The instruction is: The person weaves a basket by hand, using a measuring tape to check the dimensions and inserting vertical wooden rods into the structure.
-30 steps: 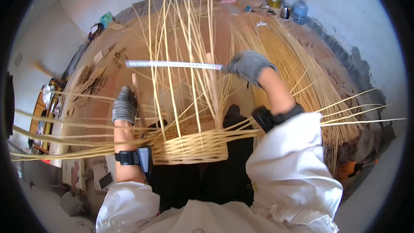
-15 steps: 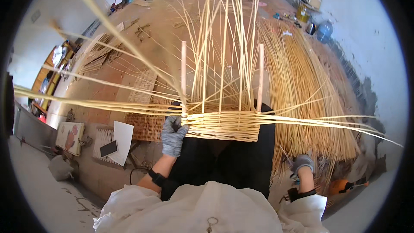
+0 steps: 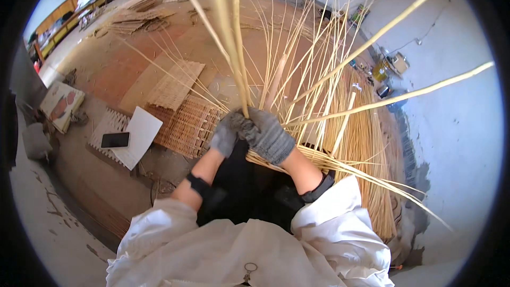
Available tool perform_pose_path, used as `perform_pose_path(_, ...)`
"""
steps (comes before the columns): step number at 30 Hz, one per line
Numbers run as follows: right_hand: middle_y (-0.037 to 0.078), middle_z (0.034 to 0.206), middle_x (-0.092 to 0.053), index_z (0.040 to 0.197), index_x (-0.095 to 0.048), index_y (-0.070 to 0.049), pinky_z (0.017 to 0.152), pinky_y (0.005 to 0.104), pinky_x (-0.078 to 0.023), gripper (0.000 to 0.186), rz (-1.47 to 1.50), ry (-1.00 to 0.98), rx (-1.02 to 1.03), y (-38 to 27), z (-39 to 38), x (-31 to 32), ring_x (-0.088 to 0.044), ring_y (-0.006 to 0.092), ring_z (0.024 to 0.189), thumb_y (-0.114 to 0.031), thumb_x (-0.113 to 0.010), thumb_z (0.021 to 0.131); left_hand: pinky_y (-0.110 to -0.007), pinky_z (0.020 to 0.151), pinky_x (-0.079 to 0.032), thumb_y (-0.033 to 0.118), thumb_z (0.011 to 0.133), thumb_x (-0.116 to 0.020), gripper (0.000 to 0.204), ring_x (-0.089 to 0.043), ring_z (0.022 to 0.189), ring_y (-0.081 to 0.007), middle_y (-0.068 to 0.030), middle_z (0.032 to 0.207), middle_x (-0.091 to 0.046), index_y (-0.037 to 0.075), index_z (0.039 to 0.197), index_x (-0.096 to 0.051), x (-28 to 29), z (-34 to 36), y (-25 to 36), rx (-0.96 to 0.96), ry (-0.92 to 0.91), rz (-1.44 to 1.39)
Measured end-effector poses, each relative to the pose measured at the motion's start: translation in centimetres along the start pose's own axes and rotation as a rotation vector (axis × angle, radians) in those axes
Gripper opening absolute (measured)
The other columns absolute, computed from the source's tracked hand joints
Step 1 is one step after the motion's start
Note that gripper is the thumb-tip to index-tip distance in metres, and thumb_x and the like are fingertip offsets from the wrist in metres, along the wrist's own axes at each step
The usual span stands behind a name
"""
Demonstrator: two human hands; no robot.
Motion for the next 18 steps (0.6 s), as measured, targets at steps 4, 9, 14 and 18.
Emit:
perform_pose_path(4,0.01,0.069,-0.057,0.088,-0.06,0.0,0.059,0.0287,-0.048,0.023,-0.569,0.327,0.366,-3.4,-4.6,0.8,-0.059,0.0224,0.064,-0.018,-0.045,0.091,-0.032,0.097,-0.042,0.017,0.092,-0.045,0.038,-0.052,0.109,-0.0211,-0.0121,0.119,-0.053,0.003,0.127,-0.043,-3.5,5.4,-1.4,-0.064,-0.176,0.48)
perform_pose_path(9,-0.004,0.046,-0.034,0.065,-0.04,-0.018,0.033,0.0258,-0.023,0.031,0.792,1.033,-0.182,7.6,-6.8,8.4,-0.028,0.0104,0.034,-0.03,-0.044,0.093,-0.031,0.096,-0.042,0.013,0.089,-0.051,0.039,-0.052,0.109,-0.0196,-0.0116,0.116,-0.055,0.003,0.126,-0.044,-6.6,5.9,-2.0,-0.546,-0.318,1.362)
perform_pose_path(14,-0.007,0.047,-0.031,0.075,-0.046,-0.018,0.037,0.0241,-0.025,0.023,1.038,1.085,-0.388,18.7,-7.3,10.3,-0.026,0.0091,0.035,-0.032,-0.047,0.093,-0.031,0.101,-0.035,0.015,0.089,-0.053,0.042,-0.045,0.117,-0.0228,-0.0119,0.124,-0.051,0.003,0.128,-0.043,-3.1,1.2,-0.1,0.029,-0.067,0.568)
perform_pose_path(18,-0.002,0.055,-0.039,0.082,-0.05,-0.01,0.041,0.0276,-0.034,0.018,1.15,0.842,-0.289,18.6,-7.9,9.7,-0.032,0.0129,0.041,-0.025,-0.053,0.091,-0.027,0.097,-0.037,0.02,0.072,-0.077,0.062,-0.047,0.111,-0.0203,-0.0097,0.113,-0.057,0.0,0.123,-0.048,-4.3,-2.8,-0.1,-0.139,-0.27,1.083)
Point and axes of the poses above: each hand's wrist, its own z-axis towards the middle knuckle, its own x-axis out of the back of the hand, y = z × x, the point moved 7 cm from there along z, towards the middle knuckle
